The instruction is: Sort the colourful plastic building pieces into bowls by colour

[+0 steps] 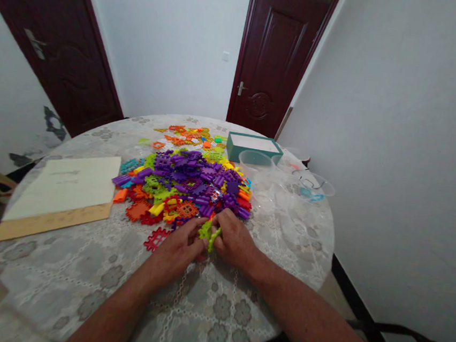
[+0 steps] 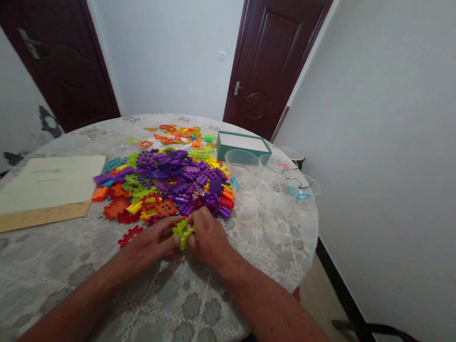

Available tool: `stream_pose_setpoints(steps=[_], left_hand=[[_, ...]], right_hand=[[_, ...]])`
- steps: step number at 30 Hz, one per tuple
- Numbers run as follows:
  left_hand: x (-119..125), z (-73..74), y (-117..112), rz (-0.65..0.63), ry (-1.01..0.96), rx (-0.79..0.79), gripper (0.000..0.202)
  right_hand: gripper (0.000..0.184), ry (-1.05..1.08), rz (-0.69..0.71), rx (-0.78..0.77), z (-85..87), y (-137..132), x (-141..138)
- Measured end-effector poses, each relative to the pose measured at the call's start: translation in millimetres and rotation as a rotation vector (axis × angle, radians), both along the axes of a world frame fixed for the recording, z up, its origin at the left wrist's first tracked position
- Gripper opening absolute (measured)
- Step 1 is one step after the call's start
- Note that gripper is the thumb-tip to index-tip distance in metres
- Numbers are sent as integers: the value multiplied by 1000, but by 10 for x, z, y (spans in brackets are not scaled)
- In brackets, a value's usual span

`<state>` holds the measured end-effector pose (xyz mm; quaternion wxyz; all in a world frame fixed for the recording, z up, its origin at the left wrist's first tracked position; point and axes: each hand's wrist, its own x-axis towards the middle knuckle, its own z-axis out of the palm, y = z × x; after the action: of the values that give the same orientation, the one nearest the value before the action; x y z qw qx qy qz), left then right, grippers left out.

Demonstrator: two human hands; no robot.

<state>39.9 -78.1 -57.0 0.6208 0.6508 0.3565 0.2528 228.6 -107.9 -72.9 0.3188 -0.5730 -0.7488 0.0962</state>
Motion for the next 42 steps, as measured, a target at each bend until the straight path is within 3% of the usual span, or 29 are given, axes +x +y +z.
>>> stream_pose_setpoints(steps=[8, 12, 16, 19, 22, 26, 30, 38, 42], left_hand=[[-6, -14, 62, 54, 61, -44, 65], [-27, -16, 61, 108, 171, 82, 60], [-36, 36, 28, 77, 246, 155, 61], [-30, 60, 15, 35, 206, 44, 62], [-24, 60, 9, 81, 138, -99, 62], [-29, 68, -15, 131, -66, -213, 52], [-25, 94, -19, 117, -139, -263, 53], [-9, 44, 14, 92, -86, -122, 84], [-24, 1, 41, 74, -23, 37, 84]], right_hand=[[14, 26, 24, -52, 68, -11, -21], [16, 171, 62, -54, 115, -22, -18], [25, 385, -23, -128, 107, 7, 16], [20, 620, -37, -303, 71, 55, 56], [25, 814, -5, -472, 70, 78, 91], [28, 967, 17, -521, 112, 51, 102], [28, 967, 5, -490, 106, 39, 101], [39, 901, 31, -521, 94, 51, 131], [39, 880, 42, -563, 134, 67, 169]])
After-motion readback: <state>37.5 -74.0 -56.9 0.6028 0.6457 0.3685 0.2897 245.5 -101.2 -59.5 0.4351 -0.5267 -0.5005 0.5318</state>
